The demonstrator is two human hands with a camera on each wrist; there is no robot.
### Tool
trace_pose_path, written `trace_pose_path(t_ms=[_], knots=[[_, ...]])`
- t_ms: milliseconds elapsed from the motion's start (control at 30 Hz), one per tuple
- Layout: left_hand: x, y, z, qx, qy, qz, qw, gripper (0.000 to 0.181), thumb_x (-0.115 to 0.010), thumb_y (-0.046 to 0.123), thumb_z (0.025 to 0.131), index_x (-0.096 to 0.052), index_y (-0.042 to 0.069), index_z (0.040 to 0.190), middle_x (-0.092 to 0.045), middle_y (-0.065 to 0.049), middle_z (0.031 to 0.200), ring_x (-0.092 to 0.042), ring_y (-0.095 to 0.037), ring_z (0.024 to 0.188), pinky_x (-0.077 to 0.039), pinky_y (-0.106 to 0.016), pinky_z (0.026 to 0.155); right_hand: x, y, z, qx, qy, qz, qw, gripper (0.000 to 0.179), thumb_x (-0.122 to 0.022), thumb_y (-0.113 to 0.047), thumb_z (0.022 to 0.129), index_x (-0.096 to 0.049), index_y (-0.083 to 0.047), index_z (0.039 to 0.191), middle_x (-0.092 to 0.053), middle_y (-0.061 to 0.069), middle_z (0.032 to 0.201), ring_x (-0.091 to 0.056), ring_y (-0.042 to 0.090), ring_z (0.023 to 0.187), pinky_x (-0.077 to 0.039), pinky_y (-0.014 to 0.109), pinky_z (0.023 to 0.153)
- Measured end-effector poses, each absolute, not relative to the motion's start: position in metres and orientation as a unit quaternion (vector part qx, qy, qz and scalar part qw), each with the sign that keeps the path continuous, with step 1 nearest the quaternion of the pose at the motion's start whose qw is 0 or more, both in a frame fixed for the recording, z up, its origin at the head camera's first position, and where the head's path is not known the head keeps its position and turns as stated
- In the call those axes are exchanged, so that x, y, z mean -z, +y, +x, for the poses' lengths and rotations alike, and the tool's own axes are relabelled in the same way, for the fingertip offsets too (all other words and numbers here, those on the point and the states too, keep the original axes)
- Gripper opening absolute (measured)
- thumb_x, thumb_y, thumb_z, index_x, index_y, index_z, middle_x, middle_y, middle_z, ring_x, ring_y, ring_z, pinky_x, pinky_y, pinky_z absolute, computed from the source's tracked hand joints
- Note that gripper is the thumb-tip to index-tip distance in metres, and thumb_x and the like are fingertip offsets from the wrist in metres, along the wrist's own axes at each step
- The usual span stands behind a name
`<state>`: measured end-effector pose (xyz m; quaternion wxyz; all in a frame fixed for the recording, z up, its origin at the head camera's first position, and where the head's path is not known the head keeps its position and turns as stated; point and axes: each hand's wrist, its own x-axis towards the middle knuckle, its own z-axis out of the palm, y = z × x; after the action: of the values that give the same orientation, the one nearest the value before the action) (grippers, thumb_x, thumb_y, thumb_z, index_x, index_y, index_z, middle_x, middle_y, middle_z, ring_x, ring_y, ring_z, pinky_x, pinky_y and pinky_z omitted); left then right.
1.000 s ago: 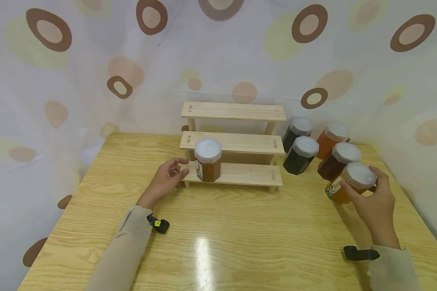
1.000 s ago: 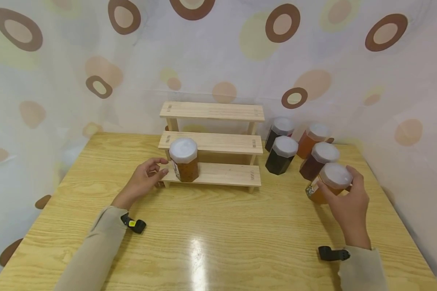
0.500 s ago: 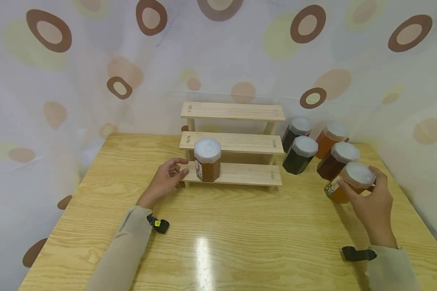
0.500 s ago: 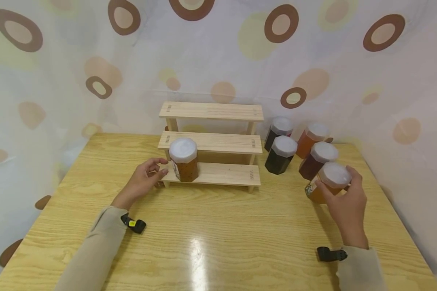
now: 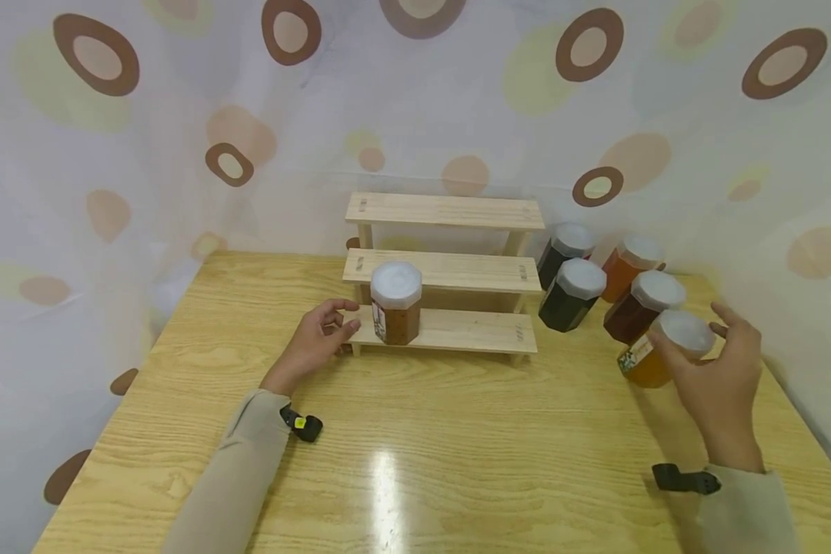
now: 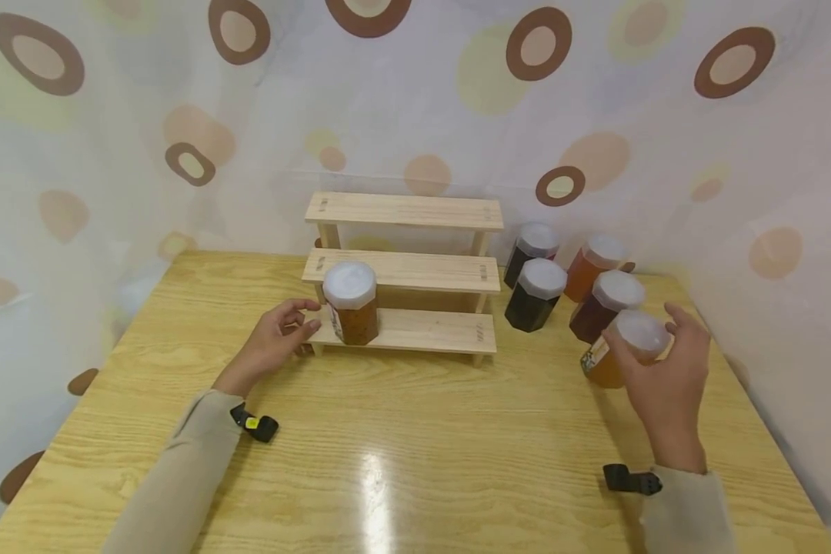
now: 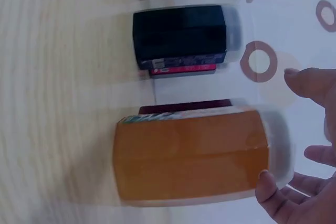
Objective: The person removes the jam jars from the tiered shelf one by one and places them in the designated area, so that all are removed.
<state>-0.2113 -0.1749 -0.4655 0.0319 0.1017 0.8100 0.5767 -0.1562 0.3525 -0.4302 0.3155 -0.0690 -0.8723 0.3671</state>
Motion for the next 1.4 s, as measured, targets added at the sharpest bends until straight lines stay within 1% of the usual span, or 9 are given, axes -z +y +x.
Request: trace_pose_path(t_ms=[67,200,367,600,767,1000,1167,1267,1400], knots=[[0.469,-0.176,-0.214,-0.576,0.811,0.102,0.030,0.036,-0.064,0.016,0.105,-0.058,0.001,0.136,-0.064,-0.011,0.090,-0.061,-0.027,0.081,-0.052,-0.035,0.072,0.424,0.349,-0.156,-0.372,-0.867,-0.056,0.328,0.077,-0.086,-0.012,0.083,-0.048,-0.005,0.150,-0.047,0.014,0.145,-0.049,0.027,0.121,-0.037,0.002,0.068],[0.467,-0.176,-0.214,-0.577,0.809,0.103,0.029,0.035,-0.064,0.016,0.105,-0.058,0.001,0.136,-0.064,-0.010,0.089,-0.061,-0.027,0.081,-0.052,-0.034,0.071,0.417,0.341,-0.158,-0.375,-0.856,-0.034,0.353,0.074,-0.088,-0.008,0.080,-0.054,-0.005,0.146,-0.051,0.006,0.139,-0.050,0.013,0.118,-0.040,0.000,0.066],[0.466,-0.176,-0.215,-0.579,0.808,0.104,0.028,0.036,-0.064,0.016,0.104,-0.058,0.001,0.136,-0.064,-0.010,0.089,-0.062,-0.027,0.080,-0.052,-0.034,0.071,0.410,0.325,-0.160,-0.379,-0.851,0.000,0.364,0.074,-0.090,-0.005,0.077,-0.057,-0.001,0.143,-0.057,0.014,0.136,-0.053,0.000,0.114,-0.040,0.001,0.068],[0.467,-0.178,-0.217,-0.580,0.808,0.100,0.025,0.036,-0.065,0.017,0.104,-0.058,0.002,0.136,-0.063,-0.010,0.089,-0.060,-0.025,0.078,-0.051,-0.034,0.070,0.408,0.291,-0.171,-0.406,-0.846,0.083,0.336,0.074,-0.088,0.004,0.076,-0.055,0.004,0.142,-0.060,0.018,0.131,-0.057,0.004,0.110,-0.041,0.006,0.065],[0.468,-0.178,-0.216,-0.588,0.803,0.094,0.031,0.037,-0.065,0.018,0.104,-0.058,0.002,0.136,-0.063,-0.010,0.089,-0.058,-0.025,0.078,-0.051,-0.034,0.069,0.413,0.266,-0.180,-0.423,-0.849,0.119,0.293,0.072,-0.087,0.001,0.079,-0.053,0.002,0.143,-0.062,0.016,0.129,-0.057,-0.004,0.102,-0.043,0.009,0.068],[0.467,-0.176,-0.215,-0.587,0.804,0.092,0.030,0.037,-0.066,0.018,0.104,-0.058,0.002,0.136,-0.062,-0.010,0.089,-0.059,-0.026,0.078,-0.050,-0.032,0.068,0.416,0.228,-0.187,-0.450,-0.850,0.155,0.226,0.066,-0.083,-0.004,0.087,-0.052,-0.001,0.144,-0.064,0.010,0.130,-0.061,0.010,0.103,-0.045,0.013,0.066],[0.466,-0.176,-0.212,-0.578,0.809,0.096,0.034,0.036,-0.065,0.017,0.104,-0.058,0.001,0.136,-0.062,-0.009,0.088,-0.059,-0.027,0.078,-0.048,-0.030,0.067,0.426,0.202,-0.191,-0.476,-0.840,0.176,0.190,0.066,-0.082,0.001,0.086,-0.052,0.000,0.145,-0.062,0.017,0.132,-0.062,0.019,0.106,-0.044,0.018,0.066],[0.467,-0.176,-0.211,-0.577,0.810,0.098,0.035,0.036,-0.065,0.017,0.104,-0.058,0.001,0.136,-0.063,-0.011,0.088,-0.059,-0.027,0.079,-0.048,-0.031,0.069,0.428,0.185,-0.192,-0.489,-0.832,0.192,0.178,0.067,-0.083,0.000,0.086,-0.052,0.000,0.145,-0.063,0.017,0.131,-0.063,0.031,0.107,-0.044,0.022,0.063],[0.467,-0.176,-0.211,-0.577,0.810,0.096,0.035,0.037,-0.065,0.017,0.105,-0.057,0.002,0.137,-0.064,-0.013,0.092,-0.061,-0.027,0.083,-0.050,-0.036,0.075,0.426,0.164,-0.196,-0.499,-0.824,0.215,0.161,0.066,-0.085,-0.008,0.087,-0.053,-0.003,0.144,-0.065,0.015,0.128,-0.064,0.036,0.105,-0.046,0.027,0.058]])
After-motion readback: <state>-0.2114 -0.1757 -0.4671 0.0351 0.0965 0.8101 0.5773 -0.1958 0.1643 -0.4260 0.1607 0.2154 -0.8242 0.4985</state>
